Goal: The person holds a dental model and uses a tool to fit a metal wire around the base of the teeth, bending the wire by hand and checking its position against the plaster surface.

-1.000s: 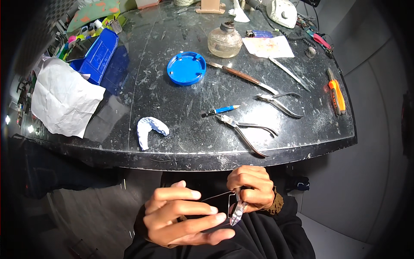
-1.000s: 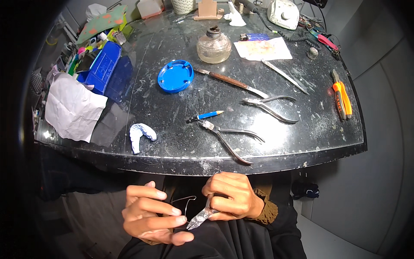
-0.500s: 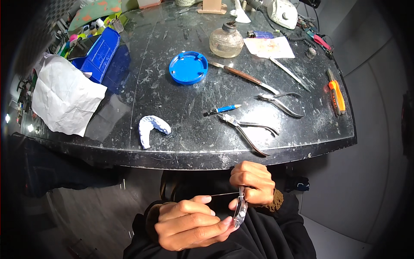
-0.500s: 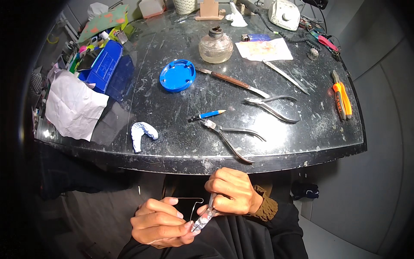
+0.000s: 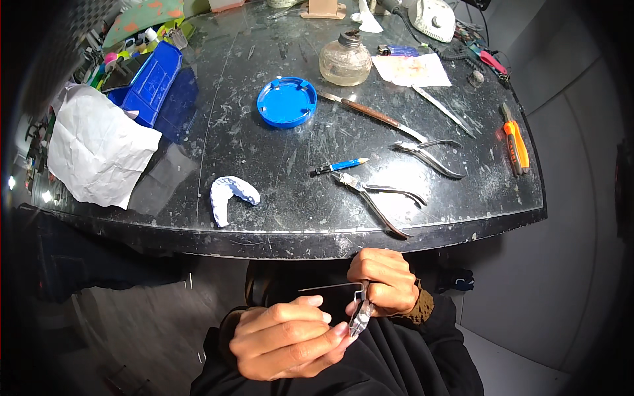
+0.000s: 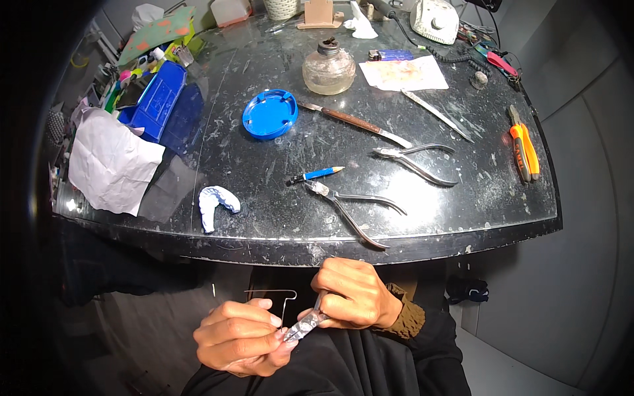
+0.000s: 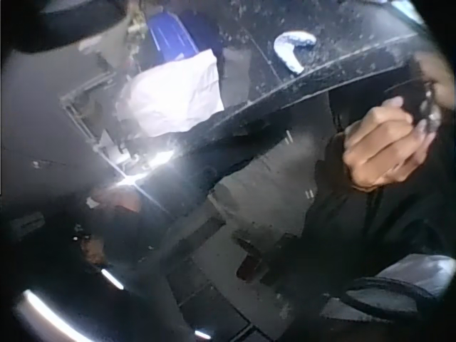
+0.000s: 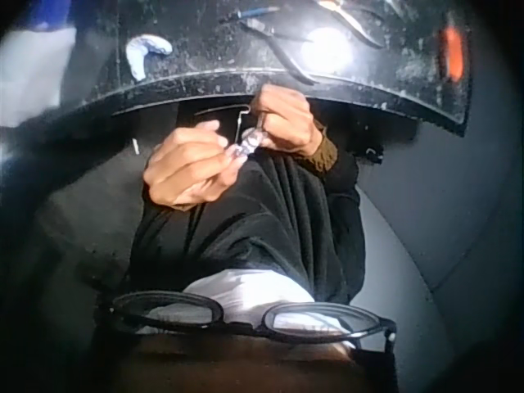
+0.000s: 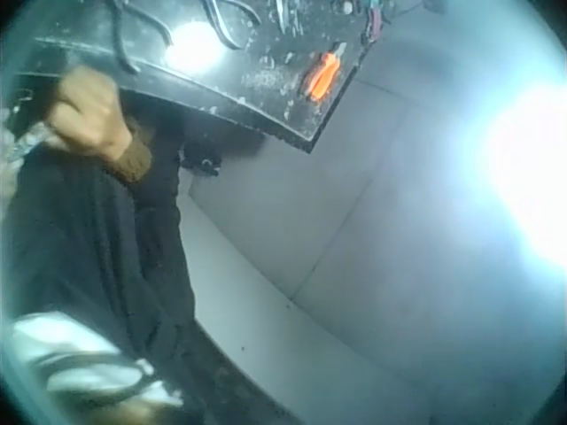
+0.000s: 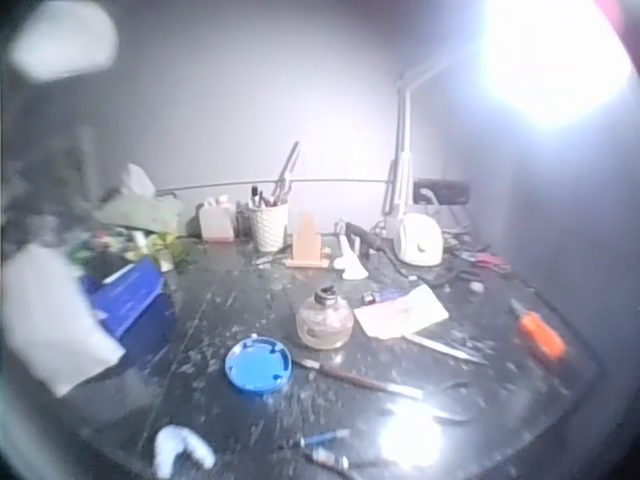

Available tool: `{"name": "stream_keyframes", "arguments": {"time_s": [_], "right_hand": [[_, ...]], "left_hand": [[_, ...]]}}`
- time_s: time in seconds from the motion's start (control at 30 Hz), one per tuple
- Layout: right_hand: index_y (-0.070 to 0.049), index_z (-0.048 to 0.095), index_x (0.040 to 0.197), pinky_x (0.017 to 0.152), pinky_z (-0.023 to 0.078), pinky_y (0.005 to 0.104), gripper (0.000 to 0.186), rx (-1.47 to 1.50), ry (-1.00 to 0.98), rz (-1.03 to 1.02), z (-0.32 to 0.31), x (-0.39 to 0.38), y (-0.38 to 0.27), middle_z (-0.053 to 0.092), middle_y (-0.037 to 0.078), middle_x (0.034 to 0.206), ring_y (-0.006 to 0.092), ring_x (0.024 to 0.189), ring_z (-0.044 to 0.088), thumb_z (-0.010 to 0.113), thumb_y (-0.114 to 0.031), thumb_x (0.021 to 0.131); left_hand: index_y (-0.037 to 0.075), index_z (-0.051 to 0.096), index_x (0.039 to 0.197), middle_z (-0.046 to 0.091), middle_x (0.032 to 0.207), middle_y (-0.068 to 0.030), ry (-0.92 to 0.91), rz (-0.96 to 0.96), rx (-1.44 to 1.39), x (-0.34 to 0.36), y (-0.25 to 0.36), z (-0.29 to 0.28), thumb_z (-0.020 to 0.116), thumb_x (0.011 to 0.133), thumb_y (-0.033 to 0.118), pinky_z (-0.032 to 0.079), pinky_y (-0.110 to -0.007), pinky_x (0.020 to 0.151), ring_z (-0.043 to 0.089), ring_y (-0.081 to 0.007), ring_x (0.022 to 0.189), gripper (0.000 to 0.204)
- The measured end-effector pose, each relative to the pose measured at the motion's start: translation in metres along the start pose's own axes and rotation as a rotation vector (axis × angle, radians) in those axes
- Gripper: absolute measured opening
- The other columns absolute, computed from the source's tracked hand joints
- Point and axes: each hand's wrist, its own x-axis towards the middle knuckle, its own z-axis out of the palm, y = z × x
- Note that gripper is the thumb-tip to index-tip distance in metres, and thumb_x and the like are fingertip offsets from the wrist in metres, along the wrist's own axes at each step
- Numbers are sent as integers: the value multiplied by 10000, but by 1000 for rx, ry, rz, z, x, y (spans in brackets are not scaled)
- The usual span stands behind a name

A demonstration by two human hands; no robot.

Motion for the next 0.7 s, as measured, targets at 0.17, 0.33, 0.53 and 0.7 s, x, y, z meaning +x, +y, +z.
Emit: {"name": "stream_keyframes", "arguments": {"time_s": [0.17, 0.33, 0.53, 0.7], "right_hand": [[-39, 413, 594, 443, 386, 286, 359, -57, -16, 36, -7, 3, -4, 527, 95, 694, 203, 524, 497, 707, -217, 695], [-16, 487, 683, 654, 456, 345, 280, -101, -168, 169, -20, 17, -17, 550, 118, 869, 254, 743, 555, 710, -185, 678], [-11, 438, 624, 662, 480, 389, 421, -203, -35, 170, -44, 2, -23, 551, 143, 772, 266, 691, 551, 578, -353, 826], [18, 455, 628, 593, 431, 360, 375, -451, 85, 306, -74, -2, -25, 528, 128, 739, 266, 647, 511, 657, -286, 713]], "left_hand": [[38, 689, 807, 621, 669, -29, 44, 17, 44, 5, -2, 0, 773, 606, 45, 548, -270, 587, 607, -141, 625, 218], [53, 691, 815, 657, 737, -53, 36, 17, -174, 17, -33, -18, 750, 643, 27, 542, -276, 599, 635, -202, 684, 184], [31, 693, 776, 643, 739, -67, 121, 217, -459, 14, -57, -17, 776, 624, 77, 533, -244, 595, 629, -226, 729, 179], [23, 690, 788, 650, 778, -64, 47, 284, -330, 21, -53, -27, 781, 632, 91, 539, -238, 613, 629, -213, 754, 192]]}}
